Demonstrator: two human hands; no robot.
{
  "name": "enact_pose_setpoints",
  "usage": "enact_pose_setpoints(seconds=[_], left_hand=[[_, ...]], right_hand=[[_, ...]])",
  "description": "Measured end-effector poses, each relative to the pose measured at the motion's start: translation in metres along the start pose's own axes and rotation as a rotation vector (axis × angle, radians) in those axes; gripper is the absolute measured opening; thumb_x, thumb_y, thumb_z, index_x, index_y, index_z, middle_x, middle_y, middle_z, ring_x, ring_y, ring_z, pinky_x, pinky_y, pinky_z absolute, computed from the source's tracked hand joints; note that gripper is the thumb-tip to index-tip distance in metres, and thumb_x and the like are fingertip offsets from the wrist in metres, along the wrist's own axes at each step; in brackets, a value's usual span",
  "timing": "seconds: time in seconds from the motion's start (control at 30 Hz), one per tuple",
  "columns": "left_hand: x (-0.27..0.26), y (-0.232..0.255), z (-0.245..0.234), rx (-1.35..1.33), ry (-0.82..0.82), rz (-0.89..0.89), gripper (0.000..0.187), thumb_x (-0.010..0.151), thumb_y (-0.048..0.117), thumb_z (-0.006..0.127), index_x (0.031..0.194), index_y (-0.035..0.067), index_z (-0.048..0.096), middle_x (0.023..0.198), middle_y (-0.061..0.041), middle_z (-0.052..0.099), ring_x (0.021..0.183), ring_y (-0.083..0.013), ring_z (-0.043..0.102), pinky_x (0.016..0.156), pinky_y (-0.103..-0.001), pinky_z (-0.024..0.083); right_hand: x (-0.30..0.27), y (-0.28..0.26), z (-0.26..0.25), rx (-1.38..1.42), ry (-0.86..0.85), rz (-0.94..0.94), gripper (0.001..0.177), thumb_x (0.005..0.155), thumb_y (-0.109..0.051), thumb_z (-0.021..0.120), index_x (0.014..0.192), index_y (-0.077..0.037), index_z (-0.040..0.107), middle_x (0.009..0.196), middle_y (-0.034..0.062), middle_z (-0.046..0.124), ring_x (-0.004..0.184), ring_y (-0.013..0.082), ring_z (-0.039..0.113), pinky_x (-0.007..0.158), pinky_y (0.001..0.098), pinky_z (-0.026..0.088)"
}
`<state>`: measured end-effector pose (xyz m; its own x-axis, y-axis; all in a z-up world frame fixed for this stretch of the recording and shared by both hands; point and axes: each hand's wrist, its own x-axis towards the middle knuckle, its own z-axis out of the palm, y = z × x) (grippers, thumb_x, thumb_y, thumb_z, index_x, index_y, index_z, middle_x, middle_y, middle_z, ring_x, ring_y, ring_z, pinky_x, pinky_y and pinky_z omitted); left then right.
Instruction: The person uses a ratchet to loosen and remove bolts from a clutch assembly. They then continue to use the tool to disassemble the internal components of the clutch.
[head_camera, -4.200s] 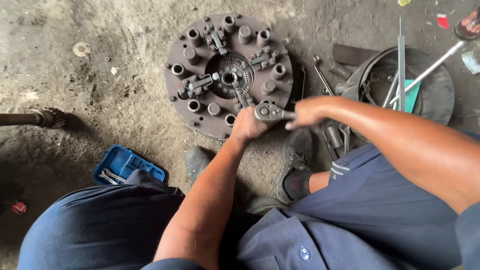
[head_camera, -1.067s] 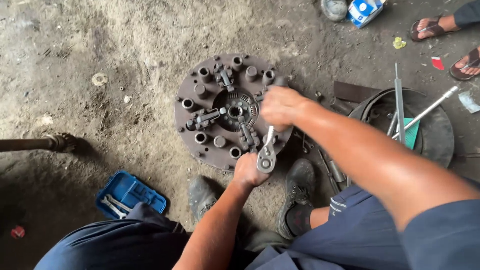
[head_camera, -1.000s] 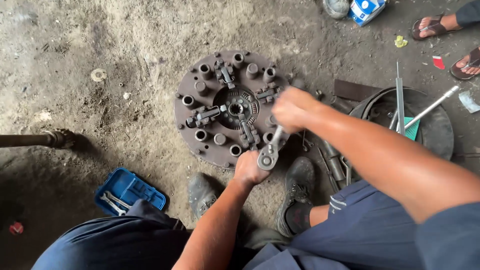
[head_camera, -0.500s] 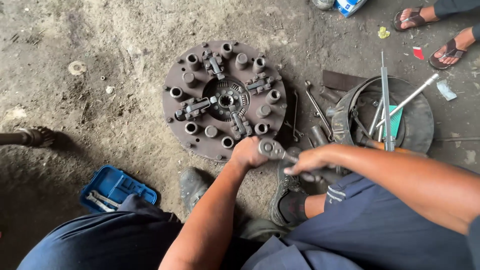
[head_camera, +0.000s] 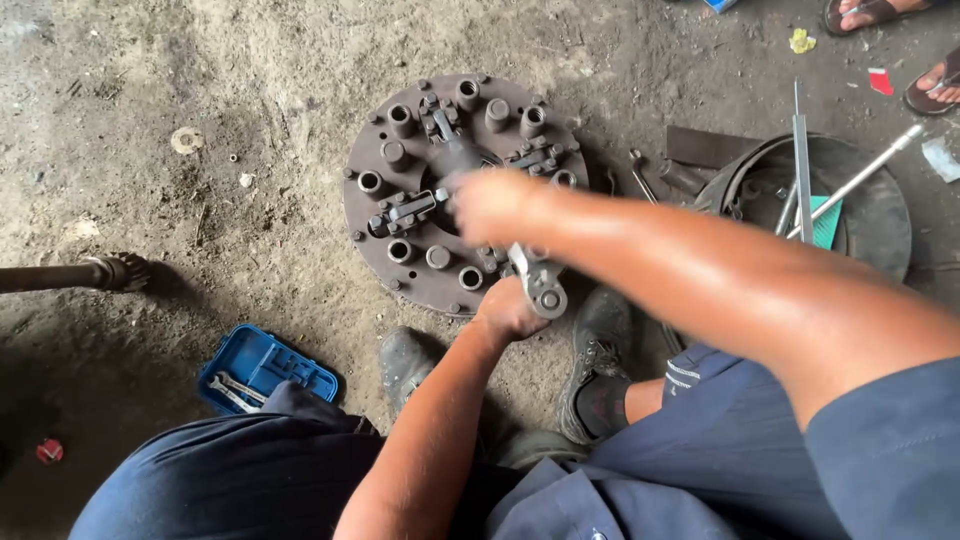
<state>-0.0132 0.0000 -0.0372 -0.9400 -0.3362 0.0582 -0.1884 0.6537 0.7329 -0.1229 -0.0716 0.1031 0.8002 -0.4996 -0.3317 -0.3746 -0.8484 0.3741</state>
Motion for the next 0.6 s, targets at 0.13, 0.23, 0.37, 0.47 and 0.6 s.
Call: enact_pose_setpoints(seconds=[0.13, 0.23, 0.37, 0.47, 0.6], left_hand=[[-0.002, 0.01, -0.011, 0.068, -0.096, -0.292, 0.028, 0.073, 0.032, 0.071, 0.085, 0.006, 0.076, 0.088, -0.022, 0.072, 0.088, -0.0395, 0.071, 0.08, -0.047, 0.057], [-0.009, 0.047, -0.036, -0.092, 0.131, -0.426, 0.031, 0.069, 0.031, 0.076, 0.09, 0.009, 0.078, 0.086, -0.023, 0.072, 0.086, -0.0403, 0.07, 0.079, -0.048, 0.056], [-0.006, 0.058, -0.039, -0.158, 0.22, -0.47, 0.031, 0.073, 0.036, 0.076, 0.094, 0.013, 0.078, 0.087, -0.021, 0.073, 0.086, -0.0393, 0.071, 0.079, -0.047, 0.056], [-0.001, 0.058, -0.047, -0.129, 0.185, -0.395, 0.032, 0.072, 0.039, 0.078, 0.092, 0.014, 0.078, 0.088, -0.02, 0.073, 0.087, -0.0391, 0.071, 0.078, -0.048, 0.056], [0.003, 0.03, -0.026, -0.054, 0.097, -0.343, 0.029, 0.075, 0.038, 0.075, 0.091, 0.014, 0.079, 0.089, -0.02, 0.073, 0.088, -0.0402, 0.07, 0.078, -0.049, 0.056]], right_hand=[[-0.085, 0.007, -0.02, 0.394, -0.571, 0.479, 0.01, 0.067, -0.025, 0.077, 0.073, -0.016, 0.078, 0.077, 0.0099, 0.074, 0.077, 0.029, 0.074, 0.072, 0.0423, 0.058], [-0.12, -0.023, -0.007, 0.546, -0.703, 0.743, 0.022, 0.073, -0.028, 0.071, 0.079, -0.01, 0.08, 0.088, 0.0161, 0.076, 0.087, 0.0323, 0.074, 0.077, 0.0432, 0.059], [-0.138, -0.098, -0.013, 0.785, -0.72, 1.134, 0.039, 0.077, -0.041, 0.071, 0.091, -0.006, 0.079, 0.098, 0.019, 0.075, 0.092, 0.0349, 0.075, 0.077, 0.0481, 0.06], [-0.142, -0.151, 0.006, 1.12, -0.703, 1.367, 0.073, 0.079, -0.074, 0.065, 0.089, -0.002, 0.077, 0.092, 0.0196, 0.077, 0.09, 0.0349, 0.076, 0.08, 0.0477, 0.06], [-0.141, -0.151, 0.027, 1.306, -0.715, 1.343, 0.085, 0.083, -0.082, 0.054, 0.08, 0.001, 0.076, 0.082, 0.0183, 0.078, 0.085, 0.0341, 0.077, 0.081, 0.0464, 0.058]])
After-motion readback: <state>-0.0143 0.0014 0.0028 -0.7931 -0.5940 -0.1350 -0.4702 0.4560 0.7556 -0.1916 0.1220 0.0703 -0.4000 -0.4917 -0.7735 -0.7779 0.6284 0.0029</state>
